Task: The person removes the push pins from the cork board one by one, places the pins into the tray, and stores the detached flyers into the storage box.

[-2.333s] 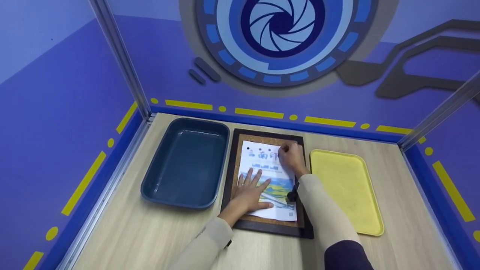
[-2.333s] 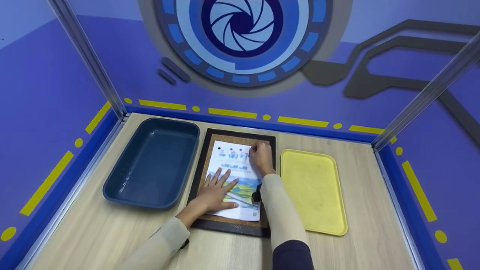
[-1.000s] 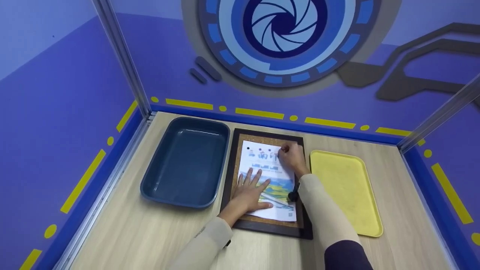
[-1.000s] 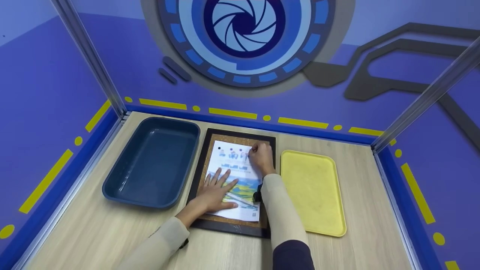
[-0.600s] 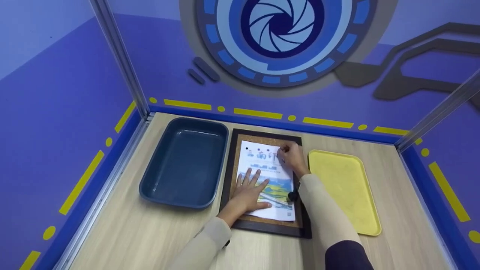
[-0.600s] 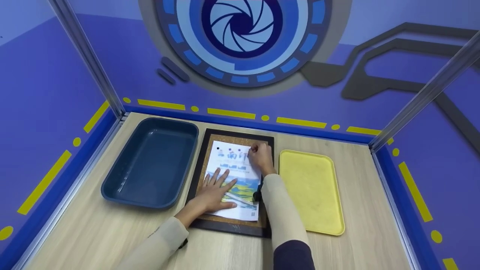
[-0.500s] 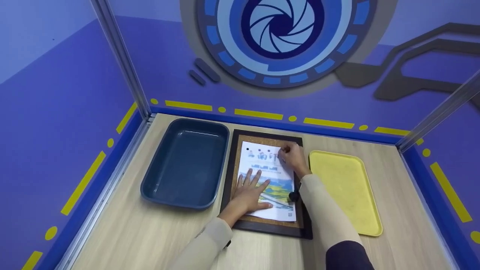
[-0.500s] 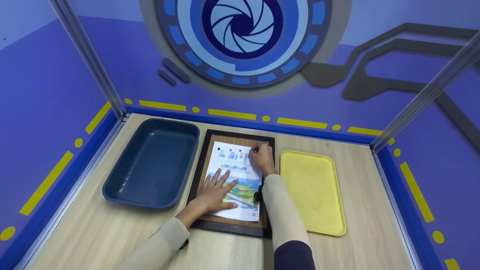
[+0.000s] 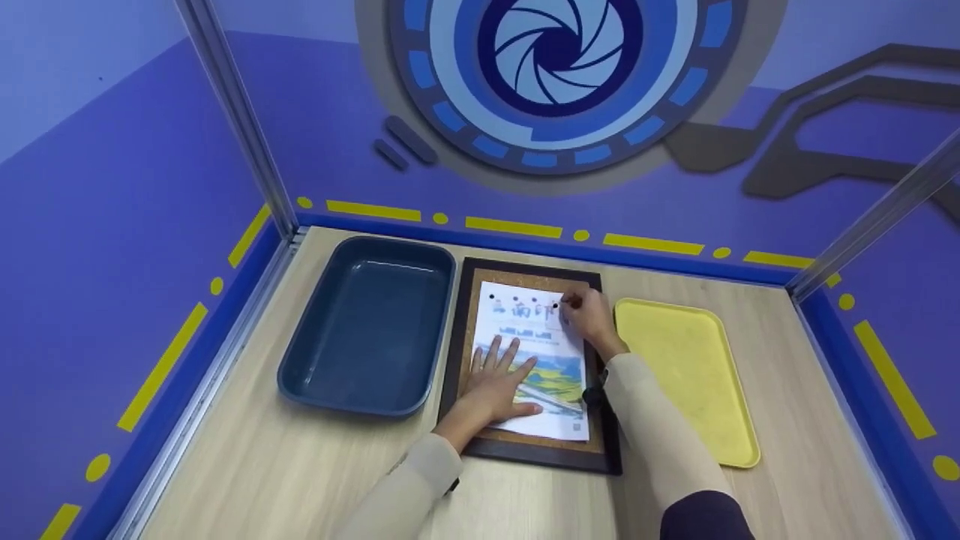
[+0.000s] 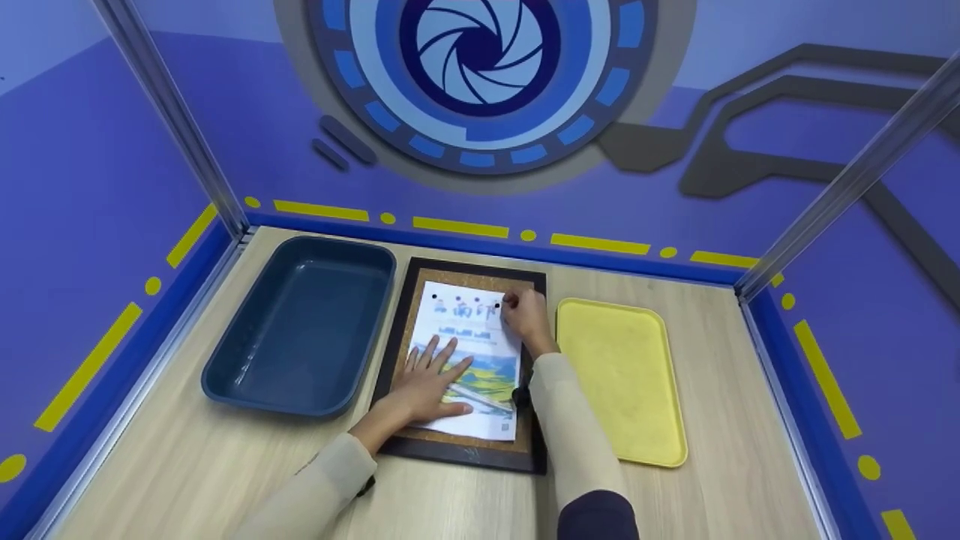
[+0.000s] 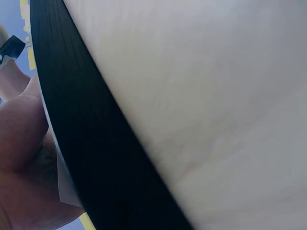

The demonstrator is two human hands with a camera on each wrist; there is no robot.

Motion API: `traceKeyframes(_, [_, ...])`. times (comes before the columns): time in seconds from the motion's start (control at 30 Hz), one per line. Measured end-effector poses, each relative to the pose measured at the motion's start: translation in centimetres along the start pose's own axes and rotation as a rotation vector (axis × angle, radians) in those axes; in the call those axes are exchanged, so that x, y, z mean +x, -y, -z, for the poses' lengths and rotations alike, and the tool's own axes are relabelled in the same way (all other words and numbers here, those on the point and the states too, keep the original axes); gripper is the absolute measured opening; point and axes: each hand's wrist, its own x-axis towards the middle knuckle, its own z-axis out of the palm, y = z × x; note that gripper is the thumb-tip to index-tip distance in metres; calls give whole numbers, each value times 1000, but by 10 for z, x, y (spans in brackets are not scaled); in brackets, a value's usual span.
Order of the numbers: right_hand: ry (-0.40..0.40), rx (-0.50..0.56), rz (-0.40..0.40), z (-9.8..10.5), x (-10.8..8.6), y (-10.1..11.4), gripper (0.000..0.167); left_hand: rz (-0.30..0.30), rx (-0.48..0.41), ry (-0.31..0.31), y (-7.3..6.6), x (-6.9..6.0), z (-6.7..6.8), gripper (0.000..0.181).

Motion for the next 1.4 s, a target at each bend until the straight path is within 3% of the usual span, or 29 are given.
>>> traceKeyframes(0.2, [13,-57,36,-3,2,3,7,-9,9,-13,1,-3,3,89])
traceKeyframes(0.4, [40,-65,16,-6,3,3,5,-16,-4,-14,0,-4,4,89])
traceKeyframes(0.63, [36,-53,20,-1,-8,0,5,-28,-10,-4,-6,-5,3,89])
traceKeyframes(0.83, [55,-62,56,5,-15,10,5,-22,-76,23,3,3,-6,91])
traceKeyframes(1.03, [66,-27,110,25,-28,22,2,-8,-94,24,9,1,-6,91])
traceKeyframes(1.13, [29,-22,165,38,-39,18,4,0,-95,26,9,0,-5,91])
traceKeyframes(1.27, [-23,15,180,60,-58,3,5,-5,-91,19,6,-1,-4,92])
traceKeyframes(1.4, [-70,48,123,79,-77,-24,4,-24,-84,17,2,1,-5,92])
